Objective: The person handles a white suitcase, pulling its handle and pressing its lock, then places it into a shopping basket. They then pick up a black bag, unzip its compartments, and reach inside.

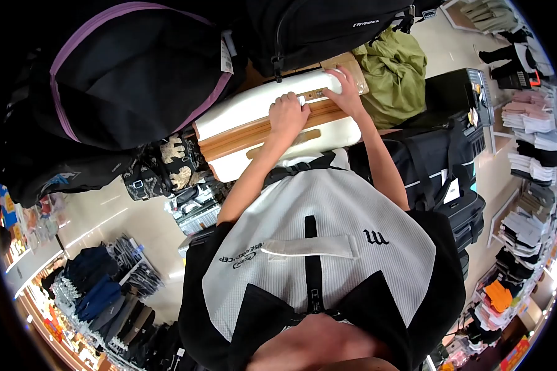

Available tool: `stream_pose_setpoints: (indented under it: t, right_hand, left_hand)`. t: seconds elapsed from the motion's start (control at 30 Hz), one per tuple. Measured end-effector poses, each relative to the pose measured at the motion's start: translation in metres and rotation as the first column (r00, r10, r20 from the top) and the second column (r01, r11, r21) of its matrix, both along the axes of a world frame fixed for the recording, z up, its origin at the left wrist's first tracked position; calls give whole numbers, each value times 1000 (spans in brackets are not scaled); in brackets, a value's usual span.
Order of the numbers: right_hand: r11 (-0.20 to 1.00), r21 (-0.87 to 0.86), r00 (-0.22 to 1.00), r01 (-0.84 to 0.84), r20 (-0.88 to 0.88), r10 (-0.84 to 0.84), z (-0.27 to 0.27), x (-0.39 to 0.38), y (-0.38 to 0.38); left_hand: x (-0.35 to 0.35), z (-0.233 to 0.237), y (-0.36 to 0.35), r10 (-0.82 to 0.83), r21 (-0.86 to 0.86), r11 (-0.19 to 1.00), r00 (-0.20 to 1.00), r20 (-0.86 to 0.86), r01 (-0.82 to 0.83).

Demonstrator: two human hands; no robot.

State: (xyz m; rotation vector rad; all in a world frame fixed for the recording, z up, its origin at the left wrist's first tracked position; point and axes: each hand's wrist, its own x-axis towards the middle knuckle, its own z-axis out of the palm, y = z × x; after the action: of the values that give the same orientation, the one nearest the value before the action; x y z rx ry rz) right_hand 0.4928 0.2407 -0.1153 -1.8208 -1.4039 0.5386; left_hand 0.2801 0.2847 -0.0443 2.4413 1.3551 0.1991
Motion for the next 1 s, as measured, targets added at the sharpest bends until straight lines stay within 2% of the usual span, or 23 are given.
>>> stream_pose_setpoints:
  t: [0.23,0.53,0.83,0.93,1.0]
  right_hand:
    - [997,-65,997,36,76,-31,3,-4,1]
    - [998,-53,996,25,85,-21,8,-3,1]
    - [997,-75,1000,-10,24,11,1,7,15]
    - [999,-28,999,-20,45,21,2,4,16]
    - [997,-15,978,80,193,-76,11,-8,11]
  left_hand:
    - [-6,-11,3,37,12,999,991,128,-39]
    - [-11,-14,6,81,-90,994,959,271,-58]
    - [-8,-17,18,72,-90,995,951,301,-47]
    - [-7,-13,20,120,-173,982,957,265,-75]
    - [-6,-8,22,135,-210,974,963,235,-85]
